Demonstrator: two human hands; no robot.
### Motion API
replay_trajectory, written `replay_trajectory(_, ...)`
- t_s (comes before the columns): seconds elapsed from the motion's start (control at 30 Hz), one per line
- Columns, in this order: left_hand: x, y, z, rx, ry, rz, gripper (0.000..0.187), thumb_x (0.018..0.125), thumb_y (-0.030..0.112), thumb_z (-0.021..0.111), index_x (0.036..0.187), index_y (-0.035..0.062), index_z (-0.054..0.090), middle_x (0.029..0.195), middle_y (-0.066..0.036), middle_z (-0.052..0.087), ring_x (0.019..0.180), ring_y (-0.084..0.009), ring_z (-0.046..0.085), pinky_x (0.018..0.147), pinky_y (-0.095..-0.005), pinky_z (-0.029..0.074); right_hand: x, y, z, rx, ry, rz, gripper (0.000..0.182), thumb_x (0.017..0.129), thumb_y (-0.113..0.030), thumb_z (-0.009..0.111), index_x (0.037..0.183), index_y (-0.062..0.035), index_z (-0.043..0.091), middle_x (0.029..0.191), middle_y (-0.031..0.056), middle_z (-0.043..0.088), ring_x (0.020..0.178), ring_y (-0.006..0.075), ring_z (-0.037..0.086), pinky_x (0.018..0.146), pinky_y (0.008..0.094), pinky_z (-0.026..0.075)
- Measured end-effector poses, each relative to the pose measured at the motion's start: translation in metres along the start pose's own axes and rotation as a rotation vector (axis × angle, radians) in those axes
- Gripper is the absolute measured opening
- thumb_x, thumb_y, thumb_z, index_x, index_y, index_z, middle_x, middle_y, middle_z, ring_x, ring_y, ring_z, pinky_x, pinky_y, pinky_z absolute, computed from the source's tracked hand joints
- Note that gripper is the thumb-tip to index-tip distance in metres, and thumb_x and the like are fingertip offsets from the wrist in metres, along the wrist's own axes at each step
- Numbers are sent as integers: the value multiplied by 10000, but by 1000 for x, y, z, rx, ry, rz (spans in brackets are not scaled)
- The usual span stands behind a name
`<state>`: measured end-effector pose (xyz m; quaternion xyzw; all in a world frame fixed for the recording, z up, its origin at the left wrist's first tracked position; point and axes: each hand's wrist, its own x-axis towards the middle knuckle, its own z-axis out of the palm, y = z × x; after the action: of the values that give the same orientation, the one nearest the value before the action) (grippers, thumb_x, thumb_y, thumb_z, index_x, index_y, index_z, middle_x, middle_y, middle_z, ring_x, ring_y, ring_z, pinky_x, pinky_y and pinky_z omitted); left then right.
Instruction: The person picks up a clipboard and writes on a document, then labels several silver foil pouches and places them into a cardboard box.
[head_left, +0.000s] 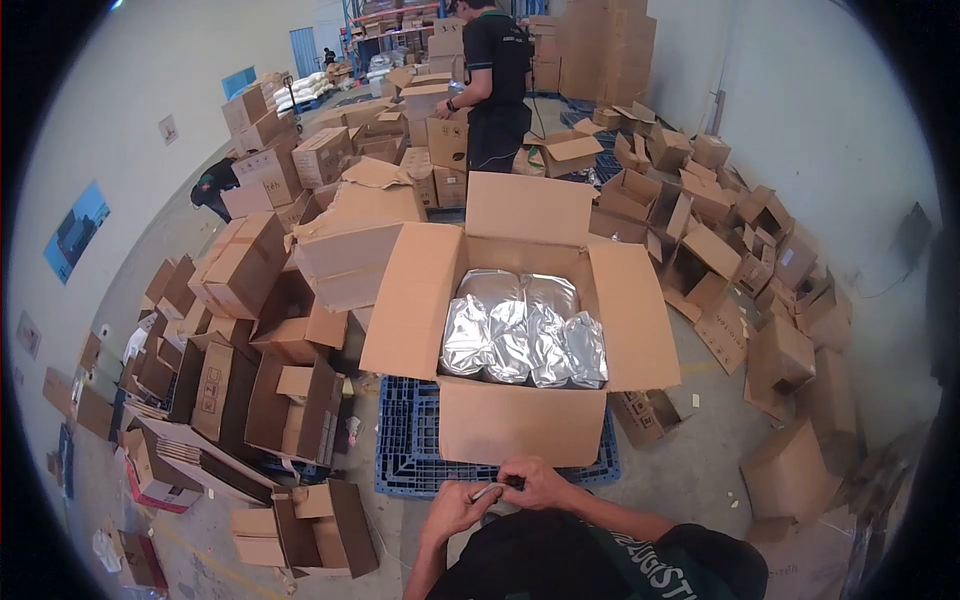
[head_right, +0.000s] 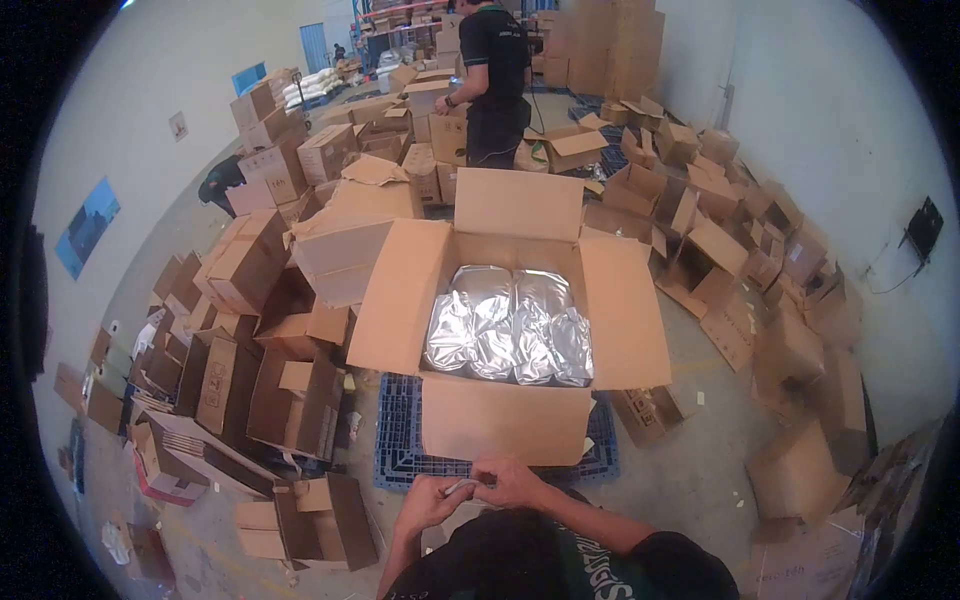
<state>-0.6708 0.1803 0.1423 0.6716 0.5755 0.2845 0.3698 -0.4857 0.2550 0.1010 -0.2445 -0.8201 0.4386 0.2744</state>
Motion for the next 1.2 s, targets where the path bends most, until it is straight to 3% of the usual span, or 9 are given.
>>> replay_trajectory(0.2,15,6,17,-7,162,-123,212,842,229,678,766,33,651,726,-158,625,632,-337,595,608,-385,466,10,6,-12,26,67,73,149,745,-104,663,795,1,571,703,72,558,634,167,545,586,310,445)
replay_trajectory(0.27,28,15,30,184,780,235,122,769,158,742,822,69,677,1033,-159,638,888,-333,606,752,-395,474,13,12,-22,59,177,187,143,776,-115,662,838,1,606,728,62,590,646,133,554,591,289,453)
replay_trajectory(0.37,35,29,33,423,775,246,187,718,100,773,888,92,694,1232,-145,556,1110,-348,514,873,-397,448,19,13,-47,162,94,277,161,816,-143,661,892,-2,638,775,53,629,665,106,564,603,266,460)
replay_trajectory(0.5,62,38,36,394,713,205,175,734,92,767,895,75,703,1234,-151,555,1110,-333,526,921,-409,424,29,17,-77,230,60,190,181,837,-172,666,923,-12,657,819,54,650,709,112,584,627,265,466)
replay_trajectory(0.8,127,31,65,-568,632,55,189,818,86,698,1004,61,677,1170,-116,606,1063,-233,568,932,-383,431,73,50,-169,205,-83,8,189,821,-150,661,949,-13,639,849,88,639,780,154,604,696,307,488)
replay_trajectory(0.87,134,45,57,-1549,819,-26,231,881,162,625,1084,52,632,1154,-108,616,1084,-227,568,966,-374,430,104,78,-197,166,113,5,157,815,-125,644,930,-19,631,814,90,629,751,159,603,678,310,488)
replay_trajectory(1.03,97,37,31,-1408,1297,69,317,919,234,554,1107,-20,588,1136,-122,620,1138,-263,551,1034,-411,417,211,173,-284,-274,597,21,158,799,-177,646,830,-28,603,712,93,607,660,196,606,617,372,489)
replay_trajectory(1.17,46,35,34,-1210,1545,-33,302,924,242,542,1117,10,554,1122,-93,606,1083,-231,568,955,-379,453,251,210,-306,-735,-41,149,234,775,-255,662,842,-31,653,744,122,661,709,250,648,650,389,514)
replay_trajectory(1.2,32,29,38,-1202,1557,-32,302,924,242,542,1117,10,554,1122,-93,606,1083,-231,568,955,-379,453,262,222,-301,-622,-480,362,284,769,-297,677,894,-42,677,848,134,673,775,275,658,700,391,522)
